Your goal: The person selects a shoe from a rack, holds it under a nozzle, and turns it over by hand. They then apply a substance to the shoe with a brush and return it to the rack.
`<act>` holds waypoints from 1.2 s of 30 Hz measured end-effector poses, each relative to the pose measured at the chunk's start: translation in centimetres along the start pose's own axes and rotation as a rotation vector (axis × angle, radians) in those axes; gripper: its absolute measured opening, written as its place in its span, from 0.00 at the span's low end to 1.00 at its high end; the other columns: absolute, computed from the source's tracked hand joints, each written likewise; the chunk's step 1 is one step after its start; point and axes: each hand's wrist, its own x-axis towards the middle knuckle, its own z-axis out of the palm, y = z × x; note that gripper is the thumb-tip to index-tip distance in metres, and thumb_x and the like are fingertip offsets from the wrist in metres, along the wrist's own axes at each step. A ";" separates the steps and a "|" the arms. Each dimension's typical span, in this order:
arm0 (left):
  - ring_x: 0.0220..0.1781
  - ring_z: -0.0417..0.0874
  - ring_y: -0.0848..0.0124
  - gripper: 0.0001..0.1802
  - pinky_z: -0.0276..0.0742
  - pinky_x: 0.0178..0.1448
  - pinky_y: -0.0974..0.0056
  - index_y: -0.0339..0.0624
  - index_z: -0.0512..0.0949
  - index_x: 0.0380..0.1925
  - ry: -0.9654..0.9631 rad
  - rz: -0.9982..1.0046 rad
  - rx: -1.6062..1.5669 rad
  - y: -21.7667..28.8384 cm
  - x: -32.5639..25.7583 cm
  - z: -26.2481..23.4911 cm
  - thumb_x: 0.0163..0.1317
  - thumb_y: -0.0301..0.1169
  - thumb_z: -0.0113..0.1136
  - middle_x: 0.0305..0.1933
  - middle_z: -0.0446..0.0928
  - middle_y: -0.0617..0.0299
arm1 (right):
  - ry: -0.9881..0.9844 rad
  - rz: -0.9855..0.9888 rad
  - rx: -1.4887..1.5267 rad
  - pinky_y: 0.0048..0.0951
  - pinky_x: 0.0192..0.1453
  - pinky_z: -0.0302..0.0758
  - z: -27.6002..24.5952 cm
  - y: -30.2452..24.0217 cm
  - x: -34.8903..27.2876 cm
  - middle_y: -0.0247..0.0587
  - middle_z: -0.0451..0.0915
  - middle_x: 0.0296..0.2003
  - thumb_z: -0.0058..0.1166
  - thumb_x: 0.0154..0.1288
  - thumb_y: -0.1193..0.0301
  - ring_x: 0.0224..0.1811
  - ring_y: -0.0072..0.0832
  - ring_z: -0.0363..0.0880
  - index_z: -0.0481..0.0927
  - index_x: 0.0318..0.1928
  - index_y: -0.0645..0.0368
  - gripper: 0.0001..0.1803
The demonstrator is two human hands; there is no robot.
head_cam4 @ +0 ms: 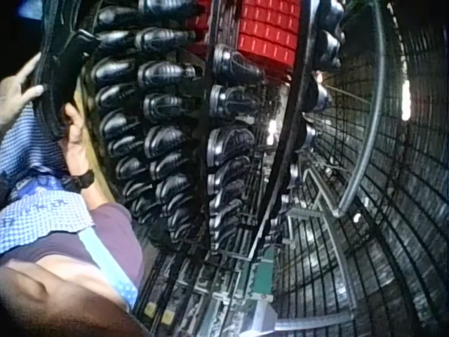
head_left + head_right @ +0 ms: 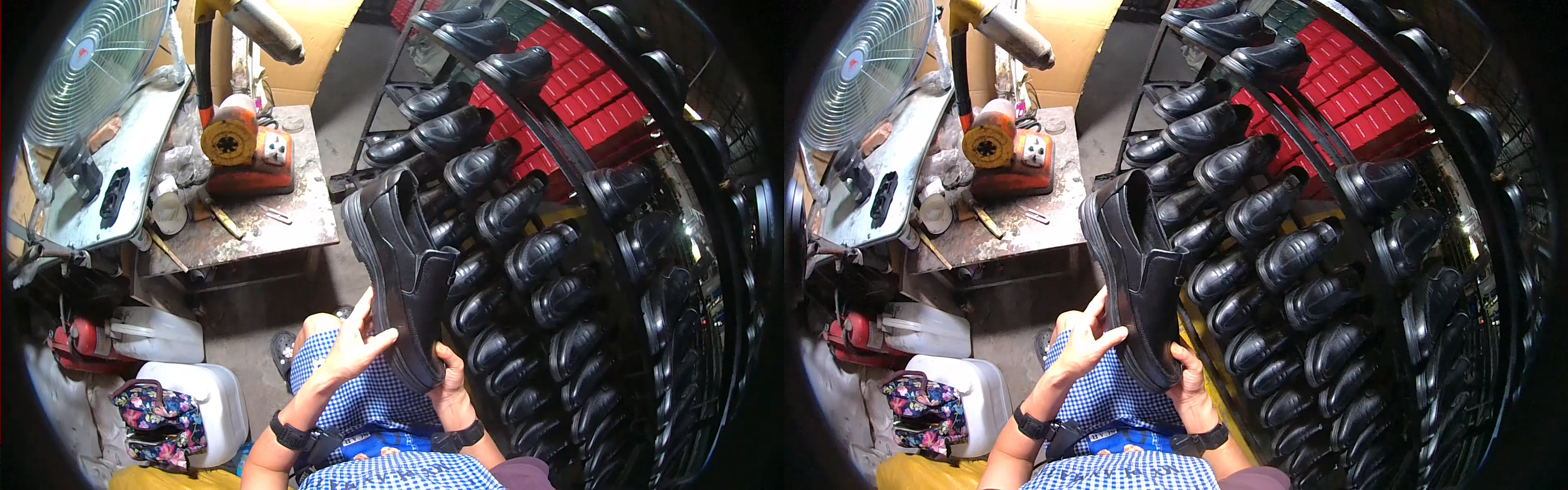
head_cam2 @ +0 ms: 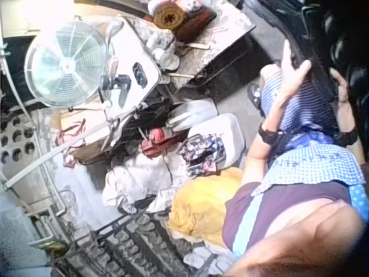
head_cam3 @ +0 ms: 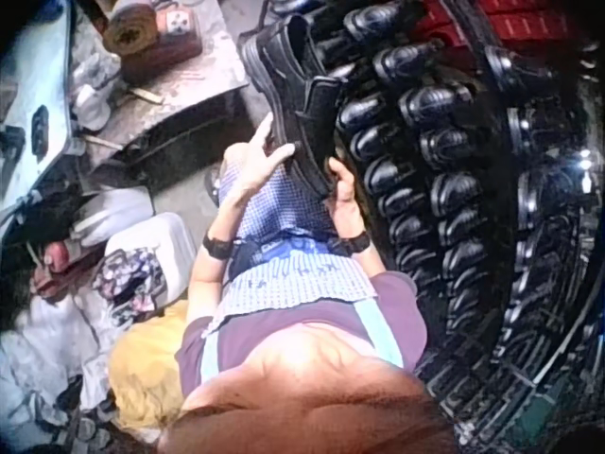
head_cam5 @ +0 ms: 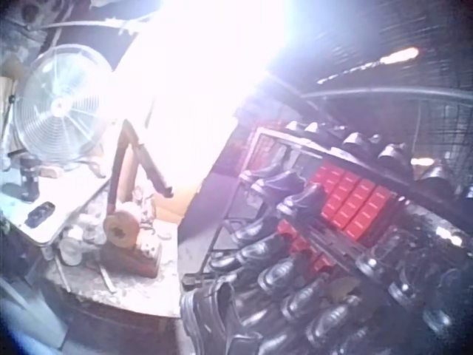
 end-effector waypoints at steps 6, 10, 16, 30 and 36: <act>0.65 0.62 0.64 0.45 0.66 0.63 0.62 0.39 0.45 0.67 -0.033 -0.059 -0.048 0.4 0.1 0.3 0.55 0.28 0.62 0.66 0.55 0.52 | 0.010 0.024 0.009 0.34 0.51 0.76 1.0 0.0 -0.1 0.50 0.80 0.41 0.53 0.56 0.64 0.40 0.37 0.81 0.76 0.45 0.69 0.22; 0.59 0.68 0.66 0.36 0.71 0.55 0.65 0.39 0.59 0.59 0.390 0.344 0.313 0.4 -0.5 0.9 0.50 0.24 0.63 0.58 0.64 0.53 | -0.054 -0.169 -0.089 0.35 0.57 0.73 3.5 -0.1 0.3 0.48 0.76 0.48 0.55 0.55 0.66 0.48 0.37 0.77 0.69 0.54 0.67 0.27; 0.28 0.80 0.67 0.11 0.76 0.33 0.69 0.34 0.78 0.33 0.281 0.613 0.857 2.4 -0.1 0.5 0.48 0.22 0.63 0.29 0.78 0.55 | -0.110 -0.320 -0.200 0.34 0.61 0.69 4.2 -1.1 0.7 0.48 0.69 0.56 0.58 0.53 0.68 0.56 0.37 0.70 0.58 0.62 0.65 0.37; 0.21 0.77 0.71 0.02 0.72 0.25 0.70 0.37 0.73 0.27 -0.023 0.473 0.877 4.7 -0.3 -0.7 0.53 0.21 0.56 0.23 0.73 0.60 | -0.191 -0.487 -0.359 0.31 0.67 0.55 5.6 -1.8 0.1 0.46 0.64 0.60 0.58 0.52 0.74 0.62 0.32 0.63 0.52 0.64 0.70 0.42; 0.16 0.73 0.79 0.09 0.68 0.20 0.74 0.40 0.68 0.24 0.169 0.043 0.276 -1.8 -0.4 -3.7 0.63 0.27 0.46 0.16 0.69 0.66 | -0.130 -0.715 -0.254 0.36 0.67 0.58 9.2 -6.0 -2.2 0.48 0.63 0.60 0.56 0.52 0.75 0.62 0.37 0.62 0.52 0.65 0.66 0.41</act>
